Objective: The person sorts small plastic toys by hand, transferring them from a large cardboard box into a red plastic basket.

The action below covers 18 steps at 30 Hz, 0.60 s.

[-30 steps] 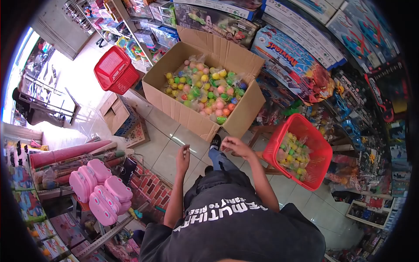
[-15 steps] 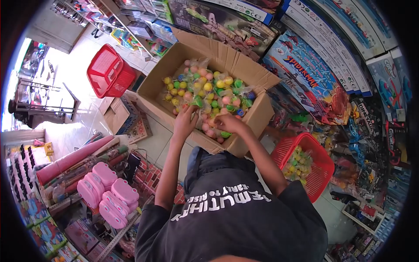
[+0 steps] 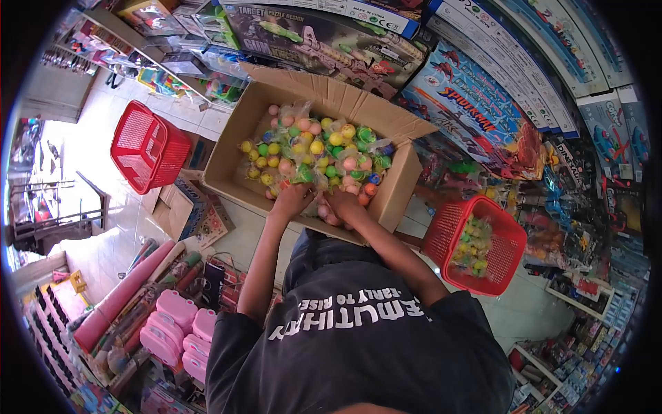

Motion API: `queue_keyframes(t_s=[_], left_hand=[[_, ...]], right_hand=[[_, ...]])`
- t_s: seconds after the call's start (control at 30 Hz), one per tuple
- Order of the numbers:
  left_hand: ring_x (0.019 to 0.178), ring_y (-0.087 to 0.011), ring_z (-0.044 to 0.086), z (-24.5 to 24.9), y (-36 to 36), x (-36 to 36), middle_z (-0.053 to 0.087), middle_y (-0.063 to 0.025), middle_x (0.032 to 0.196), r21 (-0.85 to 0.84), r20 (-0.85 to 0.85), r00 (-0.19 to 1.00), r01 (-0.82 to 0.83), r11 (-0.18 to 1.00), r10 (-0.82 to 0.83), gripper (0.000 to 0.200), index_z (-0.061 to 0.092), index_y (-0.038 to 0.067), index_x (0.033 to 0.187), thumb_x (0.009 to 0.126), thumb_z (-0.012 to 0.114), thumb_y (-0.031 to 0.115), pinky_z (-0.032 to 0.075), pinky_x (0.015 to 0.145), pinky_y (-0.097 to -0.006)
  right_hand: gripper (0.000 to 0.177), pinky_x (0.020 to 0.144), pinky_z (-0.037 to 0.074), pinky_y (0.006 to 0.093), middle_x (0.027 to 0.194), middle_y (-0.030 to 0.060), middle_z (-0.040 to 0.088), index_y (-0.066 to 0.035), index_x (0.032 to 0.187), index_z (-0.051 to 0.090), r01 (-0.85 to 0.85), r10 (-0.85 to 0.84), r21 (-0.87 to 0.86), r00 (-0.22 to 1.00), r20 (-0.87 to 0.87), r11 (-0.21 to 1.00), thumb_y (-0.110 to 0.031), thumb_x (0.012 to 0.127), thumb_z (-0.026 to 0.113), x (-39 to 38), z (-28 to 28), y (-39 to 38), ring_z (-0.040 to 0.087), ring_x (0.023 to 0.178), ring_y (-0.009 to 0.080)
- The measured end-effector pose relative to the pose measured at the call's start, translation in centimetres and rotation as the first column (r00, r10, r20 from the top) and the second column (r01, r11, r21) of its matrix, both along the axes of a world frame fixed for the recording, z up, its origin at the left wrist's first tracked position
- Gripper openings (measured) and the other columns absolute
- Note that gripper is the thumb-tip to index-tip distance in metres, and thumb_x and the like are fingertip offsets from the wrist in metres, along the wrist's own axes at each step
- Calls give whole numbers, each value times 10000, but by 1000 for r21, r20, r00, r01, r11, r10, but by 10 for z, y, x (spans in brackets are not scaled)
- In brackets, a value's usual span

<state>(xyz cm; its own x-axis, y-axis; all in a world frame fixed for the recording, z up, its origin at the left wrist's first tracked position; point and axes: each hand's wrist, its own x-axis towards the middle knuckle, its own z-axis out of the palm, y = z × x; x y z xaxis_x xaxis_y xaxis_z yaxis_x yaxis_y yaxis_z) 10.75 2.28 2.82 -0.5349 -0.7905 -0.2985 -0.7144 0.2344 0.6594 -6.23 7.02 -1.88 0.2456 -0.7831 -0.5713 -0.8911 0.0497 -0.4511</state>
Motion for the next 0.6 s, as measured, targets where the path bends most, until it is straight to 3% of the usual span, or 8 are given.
queue_keyframes(t_s=[0.1, 0.17, 0.3, 0.37, 0.4, 0.43, 0.5, 0.6], left_hand=[[819, -341, 587, -14, -1, 5, 607, -181, 849, 23, -28, 998, 60, 998, -59, 233, 586, 62, 922, 802, 535, 254, 459, 693, -437], [826, -338, 589, -21, 0, 4, 610, -176, 855, 47, -42, 994, 106, 993, -104, 231, 588, 70, 930, 804, 526, 254, 459, 699, -440], [844, -329, 590, -18, 0, -3, 616, -161, 865, 46, 59, 976, 209, 977, -211, 227, 590, 90, 949, 812, 496, 245, 461, 711, -441], [863, -331, 582, -16, 0, -1, 607, -171, 890, 75, 77, 974, 208, 975, -214, 236, 579, 83, 975, 821, 485, 234, 453, 724, -430], [881, -334, 573, -15, 0, 0, 597, -181, 914, 107, 87, 972, 208, 972, -217, 247, 568, 75, 1002, 830, 473, 224, 444, 737, -420], [881, -334, 573, -18, 0, 2, 597, -181, 914, 100, 85, 971, 216, 971, -225, 247, 568, 75, 1002, 830, 473, 224, 444, 737, -420], [880, -333, 573, -22, -2, 5, 597, -182, 916, 53, 4, 977, 211, 976, -212, 249, 563, 66, 1006, 832, 471, 218, 441, 747, -415], [892, -327, 570, -27, -4, 2, 598, -177, 929, 92, -45, 971, 240, 966, -237, 261, 554, 60, 1018, 833, 471, 224, 441, 754, -404]], right_hand=[[261, 637, 485, 390, 969, 152, 572, -85, 984, 584, 71, -73, -144, 997, -7, 987, -210, 868, 386, 4, -3, 5, 616, 787, 290], [249, 632, 484, 379, 916, 130, 549, -81, 960, 594, -58, 27, -291, 993, -111, 955, -183, 855, 393, 3, -4, 8, 615, 755, 288], [239, 669, 475, 370, 917, 117, 533, -77, 958, 590, 10, -26, -308, 999, -47, 951, -174, 845, 403, 0, 4, 10, 600, 784, 295], [239, 709, 465, 379, 956, 122, 540, -80, 985, 572, 244, -232, -65, 962, 145, 968, -182, 842, 411, -2, 20, 6, 578, 869, 305], [259, 749, 451, 383, 1001, 128, 544, -98, 1027, 549, 285, -285, 28, 938, 197, 958, -213, 835, 418, -9, -32, 5, 551, 935, 308], [259, 749, 451, 383, 1001, 128, 544, -98, 1027, 549, 293, -291, 21, 937, 195, 956, -213, 835, 418, -9, -22, 6, 551, 935, 308], [278, 742, 452, 384, 1002, 139, 555, -109, 1042, 533, 47, -36, -196, 997, 62, 980, -208, 784, 506, -12, -1, 7, 557, 928, 305], [359, 722, 452, 390, 956, 138, 567, -103, 1021, 536, -29, 45, -183, 996, 83, 983, -206, 689, 628, -19, 13, 3, 564, 912, 293]])
